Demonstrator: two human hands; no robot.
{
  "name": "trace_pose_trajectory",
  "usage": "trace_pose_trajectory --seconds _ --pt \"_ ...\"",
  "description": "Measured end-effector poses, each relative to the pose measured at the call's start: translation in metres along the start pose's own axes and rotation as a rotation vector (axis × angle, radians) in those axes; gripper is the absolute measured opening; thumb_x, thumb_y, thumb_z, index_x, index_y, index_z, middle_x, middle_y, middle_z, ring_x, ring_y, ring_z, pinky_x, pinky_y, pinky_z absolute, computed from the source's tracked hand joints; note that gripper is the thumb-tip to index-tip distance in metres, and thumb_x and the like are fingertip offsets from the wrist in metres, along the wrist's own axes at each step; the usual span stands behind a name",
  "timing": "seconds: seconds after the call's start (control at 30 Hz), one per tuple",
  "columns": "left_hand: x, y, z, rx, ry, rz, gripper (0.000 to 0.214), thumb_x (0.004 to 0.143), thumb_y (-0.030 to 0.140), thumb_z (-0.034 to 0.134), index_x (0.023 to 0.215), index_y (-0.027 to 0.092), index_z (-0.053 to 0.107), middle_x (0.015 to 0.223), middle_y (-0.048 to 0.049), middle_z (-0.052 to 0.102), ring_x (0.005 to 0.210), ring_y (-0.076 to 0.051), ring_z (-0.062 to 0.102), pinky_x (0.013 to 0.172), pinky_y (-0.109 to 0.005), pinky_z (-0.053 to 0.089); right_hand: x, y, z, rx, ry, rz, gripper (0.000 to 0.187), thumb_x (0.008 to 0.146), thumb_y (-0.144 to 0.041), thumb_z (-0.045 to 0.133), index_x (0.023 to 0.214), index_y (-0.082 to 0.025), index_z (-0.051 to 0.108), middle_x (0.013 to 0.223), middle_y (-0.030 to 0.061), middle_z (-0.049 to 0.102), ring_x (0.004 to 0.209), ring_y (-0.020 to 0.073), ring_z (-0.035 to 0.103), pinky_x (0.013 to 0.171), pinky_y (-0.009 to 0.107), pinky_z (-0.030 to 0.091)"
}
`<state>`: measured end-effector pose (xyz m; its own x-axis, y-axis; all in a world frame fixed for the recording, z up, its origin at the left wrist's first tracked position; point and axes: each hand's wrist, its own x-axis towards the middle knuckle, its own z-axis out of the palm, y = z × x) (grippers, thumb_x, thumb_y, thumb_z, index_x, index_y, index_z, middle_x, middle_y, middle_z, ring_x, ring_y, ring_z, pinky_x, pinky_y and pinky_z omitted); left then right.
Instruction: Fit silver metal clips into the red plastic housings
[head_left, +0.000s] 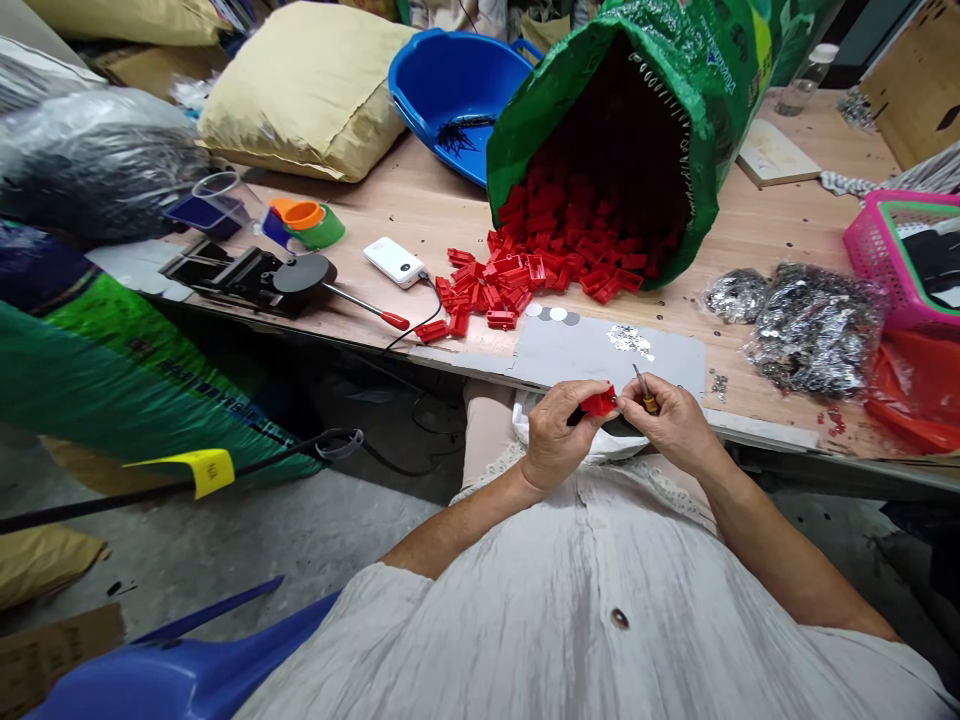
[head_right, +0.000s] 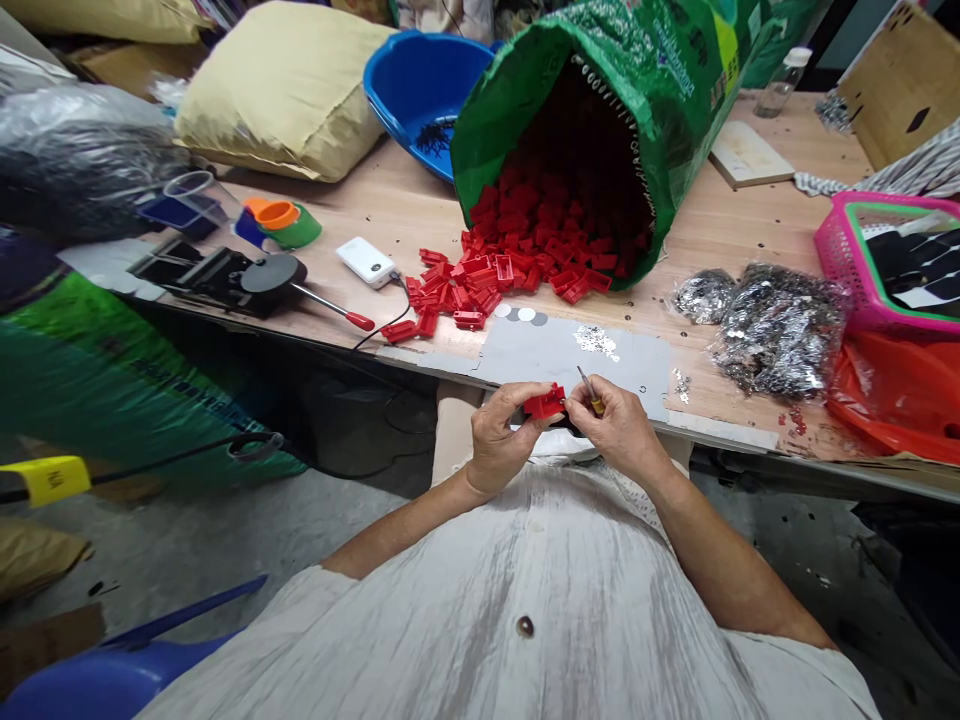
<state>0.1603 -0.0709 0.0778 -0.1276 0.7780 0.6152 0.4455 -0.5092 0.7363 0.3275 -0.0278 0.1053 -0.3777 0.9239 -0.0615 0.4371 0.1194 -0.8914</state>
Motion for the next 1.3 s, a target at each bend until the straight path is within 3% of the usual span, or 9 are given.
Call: trace_pose_trajectory --seconds 0.13,0.33,0.5,0.7,0.9,1.0,1.13,1.2,1.3 --pt "-0.002 0.0 0.001 -0.019 -0.009 -0.027 0.03 0.081 0.026 0.075 0.109 0.023 0.067 0.101 -0.0051 0.075 0.093 -0.016 0.071 0.084 -0.03 0.057 0.001 0.002 -0.006 -0.003 -0.069 -0.015 0.021 0.087 -0.039 0.059 0.078 -0.021 0.057 0.073 -0.0009 0.059 0.065 0.0129 0.048 0.059 0.026 0.037" --pt "-0.003 -0.002 0.002 -0.035 -0.03 -0.035 0.031 0.079 0.026 0.077 0.108 0.022 0.067 0.099 -0.005 0.074 0.092 -0.016 0.07 0.084 -0.029 0.056 0.005 0.014 -0.013 0.214 -0.136 0.047 0.033 0.085 -0.052 0.062 0.088 -0.02 0.058 0.078 -0.0015 0.055 0.061 0.0108 0.042 0.055 0.025 0.034" --pt "-0.003 -0.002 0.002 -0.023 -0.032 -0.009 0.032 0.078 0.027 0.077 0.107 0.022 0.067 0.096 -0.0044 0.074 0.1 -0.019 0.07 0.092 -0.034 0.055 0.006 0.018 -0.009 0.293 -0.157 0.084 0.034 0.082 -0.05 0.067 0.087 -0.019 0.055 0.077 -0.0025 0.052 0.06 0.0093 0.039 0.052 0.023 0.031" --pt "-0.006 -0.002 0.003 -0.109 -0.074 -0.061 0.029 0.077 0.028 0.078 0.103 0.021 0.067 0.096 -0.0046 0.074 0.089 -0.016 0.071 0.081 -0.028 0.055 0.006 0.02 -0.003 0.402 -0.223 0.123 0.036 0.078 -0.047 0.071 0.085 -0.02 0.048 0.07 -0.0061 0.044 0.057 0.0078 0.034 0.05 0.022 0.026" --pt "-0.011 -0.005 0.006 -0.083 -0.138 -0.102 0.024 0.081 0.026 0.074 0.103 0.021 0.067 0.096 -0.005 0.074 0.087 -0.016 0.07 0.081 -0.029 0.055 0.008 0.026 0.003 0.447 -0.233 0.163 0.04 0.073 -0.048 0.074 0.078 -0.021 0.045 0.063 -0.0087 0.04 0.053 0.0071 0.031 0.049 0.022 0.025" --pt "-0.016 -0.014 0.009 -0.131 -0.181 -0.18 0.024 0.08 0.025 0.075 0.103 0.021 0.067 0.097 -0.0055 0.073 0.09 -0.017 0.069 0.083 -0.03 0.054 0.006 0.03 0.007 0.408 -0.211 0.169 0.04 0.072 -0.048 0.074 0.076 -0.021 0.045 0.062 -0.0084 0.043 0.053 0.0076 0.034 0.051 0.022 0.027" --pt "-0.02 -0.026 0.009 -0.342 -0.18 -0.43 0.031 0.076 0.026 0.078 0.104 0.019 0.065 0.098 -0.0062 0.072 0.089 -0.016 0.069 0.081 -0.028 0.056 0.001 0.043 -0.001 0.294 -0.154 0.136 0.03 0.081 -0.047 0.066 0.086 -0.019 0.056 0.074 -0.0023 0.059 0.063 0.0115 0.048 0.06 0.025 0.037" --pt "-0.018 -0.03 0.006 -0.439 -0.148 -0.532 0.034 0.075 0.027 0.078 0.105 0.018 0.064 0.1 -0.0067 0.072 0.089 -0.016 0.07 0.082 -0.029 0.056 -0.001 0.056 -0.017 0.16 -0.039 0.111 0.028 0.085 -0.046 0.062 0.094 -0.02 0.061 0.087 0.0021 0.066 0.075 0.015 0.056 0.07 0.029 0.042" --pt "-0.013 -0.034 -0.001 -0.522 -0.109 -0.619 0.036 0.074 0.026 0.078 0.106 0.018 0.063 0.103 -0.0068 0.071 0.09 -0.016 0.07 0.083 -0.03 0.058 -0.006 0.08 -0.054 -0.101 0.245 0.105 0.025 0.086 -0.042 0.06 0.097 -0.02 0.065 0.096 0.0057 0.069 0.087 0.0202 0.061 0.08 0.035 0.044"
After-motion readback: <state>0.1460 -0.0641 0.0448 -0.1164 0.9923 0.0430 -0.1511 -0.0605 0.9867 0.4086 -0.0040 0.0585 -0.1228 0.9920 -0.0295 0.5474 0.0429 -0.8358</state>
